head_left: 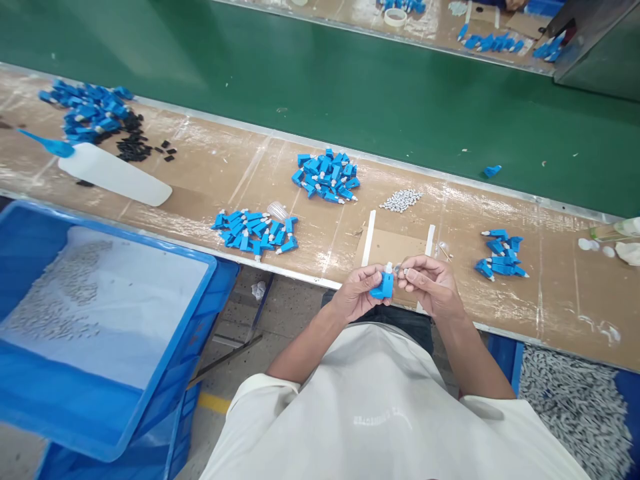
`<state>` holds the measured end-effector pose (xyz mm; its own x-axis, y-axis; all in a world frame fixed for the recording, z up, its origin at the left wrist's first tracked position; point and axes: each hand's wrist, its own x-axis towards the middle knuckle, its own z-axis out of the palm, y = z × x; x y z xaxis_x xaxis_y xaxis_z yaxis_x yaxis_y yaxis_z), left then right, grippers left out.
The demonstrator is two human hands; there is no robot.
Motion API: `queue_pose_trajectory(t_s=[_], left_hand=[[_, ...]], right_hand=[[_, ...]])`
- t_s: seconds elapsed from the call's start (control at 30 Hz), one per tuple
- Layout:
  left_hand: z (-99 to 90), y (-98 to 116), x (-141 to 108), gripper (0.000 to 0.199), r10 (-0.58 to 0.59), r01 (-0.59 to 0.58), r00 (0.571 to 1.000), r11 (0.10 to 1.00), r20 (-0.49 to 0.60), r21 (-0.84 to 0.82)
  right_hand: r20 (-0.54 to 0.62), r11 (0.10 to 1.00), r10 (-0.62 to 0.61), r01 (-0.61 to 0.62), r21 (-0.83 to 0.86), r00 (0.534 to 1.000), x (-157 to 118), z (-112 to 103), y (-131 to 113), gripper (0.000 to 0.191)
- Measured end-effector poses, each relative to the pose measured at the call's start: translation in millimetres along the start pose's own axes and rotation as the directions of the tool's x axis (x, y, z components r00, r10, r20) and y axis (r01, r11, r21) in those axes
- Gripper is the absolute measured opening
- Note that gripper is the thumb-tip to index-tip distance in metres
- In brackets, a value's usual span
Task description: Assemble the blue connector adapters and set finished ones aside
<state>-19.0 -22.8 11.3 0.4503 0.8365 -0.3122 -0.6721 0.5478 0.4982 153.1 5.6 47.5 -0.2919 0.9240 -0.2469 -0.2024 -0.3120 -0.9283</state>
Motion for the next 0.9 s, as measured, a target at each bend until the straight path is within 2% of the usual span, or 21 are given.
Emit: queue_pose_trajectory(t_s=[0.2,0.27,0.33,0.4,0.47,0.53,0.6,0.7,0.8,0.9], left_hand=[[0.4,-2,-2,0.053,0.023,-0.023,1.0,1.0,0.018,-0.01],[1.9,-1,-3,0.047,0.01,-0.01,1.0,1.0,-0.008,-0.014],[4.5,2,-5,0.037,-0.041,0.04,0.998,0.998,-0.048,-0.04],[7.9,5,-7,0.026,-0.121,0.114,0.989,0.99,-0.088,-0.084],[11.2,8,-9,0.018,-0.198,0.185,0.975,0.975,-0.105,-0.126],[13.6,10,-11,0.014,-0.241,0.224,0.965,0.962,-0.101,-0.157],[14.9,11,-12,0.013,-0.263,0.245,0.961,0.953,-0.089,-0.176],[15.6,13,-13,0.015,-0.288,0.27,0.955,0.944,-0.072,-0.189],[16.4,16,-13,0.015,-0.316,0.299,0.947,0.934,-0.063,-0.195],[17.7,18,-13,0.014,-0.345,0.325,0.936,0.922,-0.066,-0.209]], right_hand=[[0.003,0.999,-0.017,0.018,-0.033,1.0,-5,1,0,0.039],[-0.005,0.993,-0.092,0.091,-0.079,0.996,-8,2,-1,0.037],[-0.026,0.96,-0.225,0.217,-0.177,0.974,-12,2,-3,0.031],[-0.001,0.867,-0.39,0.367,-0.337,0.921,-16,3,-6,0.02],[0.097,0.713,-0.526,0.5,-0.491,0.845,-17,2,-9,0.008],[0.212,0.571,-0.594,0.592,-0.568,0.776,-17,0,-13,0.007],[0.286,0.496,-0.608,0.636,-0.591,0.74,-16,-2,-16,0.012],[0.342,0.442,-0.608,0.664,-0.603,0.716,-15,-4,-19,0.016],[0.38,0.409,-0.598,0.676,-0.613,0.706,-15,-5,-22,0.017],[0.403,0.408,-0.568,0.671,-0.619,0.718,-15,-6,-24,0.014]])
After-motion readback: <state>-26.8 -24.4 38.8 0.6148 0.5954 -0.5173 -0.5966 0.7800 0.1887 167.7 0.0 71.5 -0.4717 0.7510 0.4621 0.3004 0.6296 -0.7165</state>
